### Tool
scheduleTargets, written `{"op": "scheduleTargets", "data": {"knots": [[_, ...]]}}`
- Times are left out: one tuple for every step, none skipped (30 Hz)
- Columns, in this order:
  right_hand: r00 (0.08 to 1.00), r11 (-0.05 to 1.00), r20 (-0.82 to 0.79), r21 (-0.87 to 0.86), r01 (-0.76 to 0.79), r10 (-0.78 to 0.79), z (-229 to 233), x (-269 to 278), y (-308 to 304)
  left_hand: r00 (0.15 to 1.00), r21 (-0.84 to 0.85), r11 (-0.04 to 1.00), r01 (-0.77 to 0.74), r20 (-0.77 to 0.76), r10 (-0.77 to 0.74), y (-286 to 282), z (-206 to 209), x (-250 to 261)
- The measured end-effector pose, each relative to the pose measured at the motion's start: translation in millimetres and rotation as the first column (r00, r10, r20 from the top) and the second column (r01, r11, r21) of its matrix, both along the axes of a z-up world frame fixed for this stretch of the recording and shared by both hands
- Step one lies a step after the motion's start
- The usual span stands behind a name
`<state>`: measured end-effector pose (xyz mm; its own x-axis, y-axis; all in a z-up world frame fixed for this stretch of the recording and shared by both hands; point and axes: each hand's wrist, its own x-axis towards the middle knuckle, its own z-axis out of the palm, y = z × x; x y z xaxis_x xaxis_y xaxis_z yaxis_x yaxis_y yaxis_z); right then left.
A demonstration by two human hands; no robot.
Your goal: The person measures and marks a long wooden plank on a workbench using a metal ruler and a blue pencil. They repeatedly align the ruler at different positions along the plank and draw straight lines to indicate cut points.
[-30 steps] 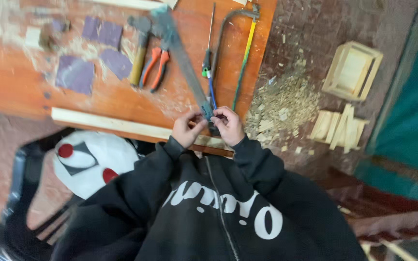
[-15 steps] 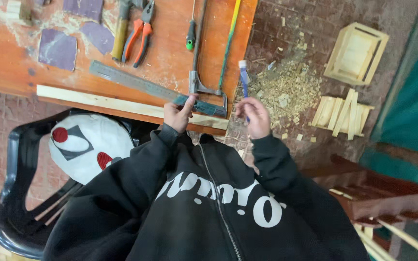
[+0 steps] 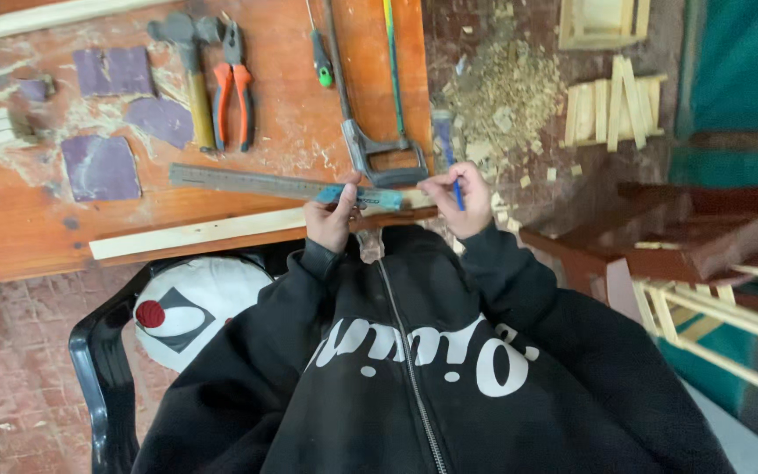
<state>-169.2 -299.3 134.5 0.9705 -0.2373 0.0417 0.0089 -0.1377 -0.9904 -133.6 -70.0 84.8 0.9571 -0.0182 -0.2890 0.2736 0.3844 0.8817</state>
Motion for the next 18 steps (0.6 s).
{"op": "scheduleTargets", "data": {"knots": [[1.000,1.000,-0.014,-0.006,0.010,-0.010,7,-4,13,1.000,-0.006,1.000,0.010,-0.014,-0.010,2,-7,-5],[0.992,0.993,-0.087,-0.083,0.079,-0.086,14,-9,27,0.999,-0.017,0.999,0.035,-0.023,-0.035,3,-13,-11],[0.976,0.978,-0.147,-0.160,0.134,-0.158,20,-9,41,0.998,-0.026,0.998,0.052,-0.025,-0.052,6,-19,-14],[0.975,0.977,-0.154,-0.165,0.136,-0.162,21,-13,40,0.998,-0.029,0.998,0.055,-0.033,-0.056,11,-21,-20],[0.989,0.992,-0.121,-0.107,0.071,-0.083,22,-13,38,0.998,-0.021,0.998,0.066,-0.016,-0.067,14,-22,-22],[0.997,0.999,-0.083,-0.050,0.002,-0.006,24,-12,35,0.997,-0.013,0.997,0.077,0.002,-0.077,18,-22,-24],[0.996,0.999,-0.087,-0.052,-0.003,-0.001,25,-14,35,0.997,-0.015,0.997,0.072,-0.002,-0.072,23,-27,-26],[0.985,0.995,-0.168,-0.096,0.018,-0.034,26,-16,35,0.999,0.026,0.999,0.042,-0.012,-0.042,27,-33,-29],[0.967,0.989,-0.246,-0.141,0.033,-0.068,27,-16,34,1.000,0.069,0.998,0.011,-0.021,-0.009,32,-38,-30],[0.967,0.989,-0.248,-0.142,0.025,-0.060,26,-18,32,1.000,0.068,0.998,0.003,-0.023,-0.001,38,-42,-33],[0.969,0.963,-0.245,-0.266,-0.037,-0.031,24,-19,30,0.997,0.041,0.998,-0.041,-0.058,0.044,44,-46,-36],[0.970,0.918,-0.244,-0.384,-0.096,0.000,23,-20,28,0.992,0.016,0.996,-0.086,-0.094,0.087,49,-50,-39],[0.969,0.917,-0.246,-0.384,-0.111,0.015,22,-15,33,0.990,0.017,0.995,-0.101,-0.096,0.103,52,-40,-39],[0.983,0.874,-0.171,-0.466,-0.138,0.064,21,-10,38,0.990,0.055,0.993,-0.108,-0.086,0.113,54,-30,-39],[0.988,0.825,-0.092,-0.544,-0.153,0.122,22,-3,42,0.990,0.095,0.989,-0.117,-0.071,0.124,55,-19,-38],[0.986,0.824,-0.089,-0.542,-0.165,0.140,6,-4,40,0.988,0.097,0.986,-0.135,-0.067,0.142,54,-20,-39],[0.976,0.816,-0.115,-0.537,-0.216,0.184,-11,-6,39,0.982,0.069,0.984,-0.163,-0.091,0.168,55,-20,-41],[0.964,0.805,-0.140,-0.530,-0.267,0.227,-28,-7,37,0.974,0.041,0.981,-0.191,-0.115,0.194,55,-21,-43]]}}
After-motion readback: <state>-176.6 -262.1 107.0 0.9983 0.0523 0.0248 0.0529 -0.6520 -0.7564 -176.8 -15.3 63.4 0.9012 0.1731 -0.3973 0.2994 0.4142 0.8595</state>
